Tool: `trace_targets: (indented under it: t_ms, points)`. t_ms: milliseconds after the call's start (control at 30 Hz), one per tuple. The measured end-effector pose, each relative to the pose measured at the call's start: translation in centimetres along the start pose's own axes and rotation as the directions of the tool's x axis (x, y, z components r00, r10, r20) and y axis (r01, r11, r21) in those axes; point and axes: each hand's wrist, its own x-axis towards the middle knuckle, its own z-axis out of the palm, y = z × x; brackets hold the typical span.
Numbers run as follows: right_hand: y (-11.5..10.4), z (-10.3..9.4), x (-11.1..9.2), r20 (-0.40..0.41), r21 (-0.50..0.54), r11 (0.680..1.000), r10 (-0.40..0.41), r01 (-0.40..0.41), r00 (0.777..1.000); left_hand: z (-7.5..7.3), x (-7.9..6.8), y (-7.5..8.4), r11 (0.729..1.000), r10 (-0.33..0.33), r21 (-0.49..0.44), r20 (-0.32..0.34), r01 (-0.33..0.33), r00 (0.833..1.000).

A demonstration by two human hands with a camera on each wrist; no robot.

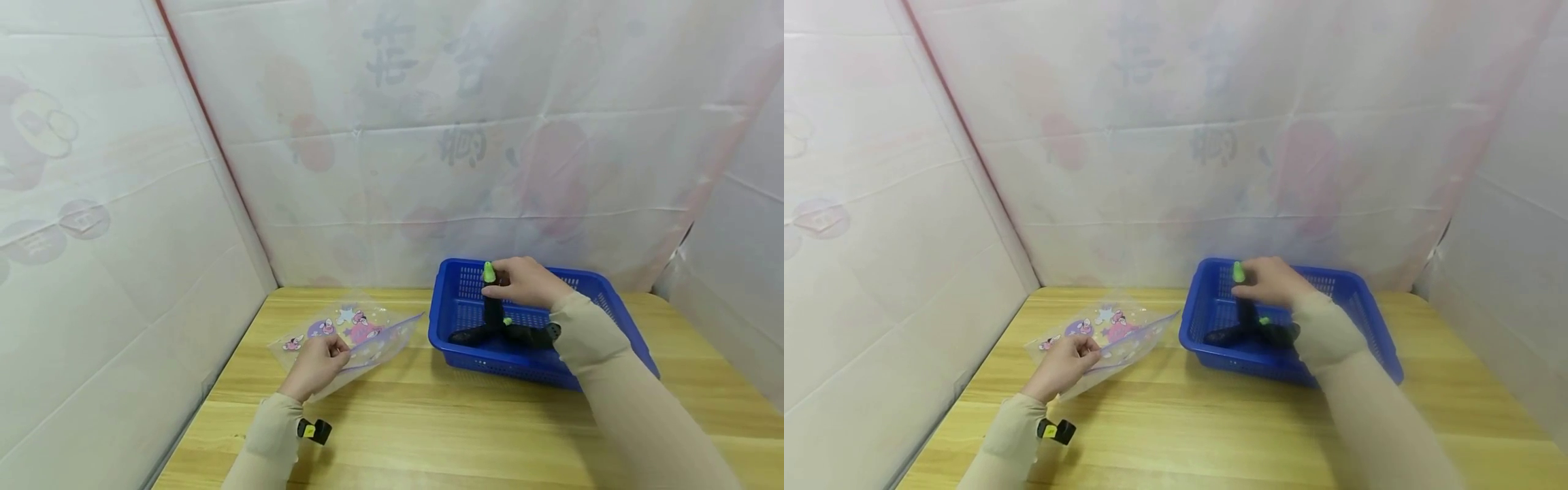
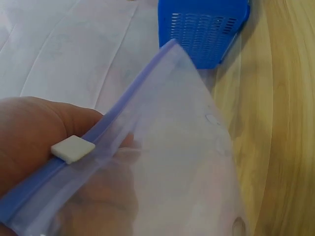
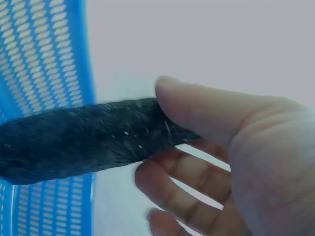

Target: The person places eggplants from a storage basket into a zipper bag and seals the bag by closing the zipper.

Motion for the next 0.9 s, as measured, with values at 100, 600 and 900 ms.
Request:
trace_targets:
  t_ms: [100,600,900]
  points:
    - [-0.5,0.2,-0.8,-0.092,0.016,1.000,-0.016,0.018,0.996,0.0,0.1,0.0,0.999,0.023,0.031,-0.019,-0.022,1.000]
    - [-1.2,3.0,-3.5,-0.423,0.130,0.990,0.109,-0.059,0.899,0.1,-0.1,0.0,0.998,0.025,0.049,-0.020,-0.024,0.999]
    - [-1.2,4.3,-4.2,-0.530,0.214,0.976,0.150,-0.039,0.835,0.2,-0.1,0.3,0.998,0.040,0.038,-0.015,-0.040,0.999]
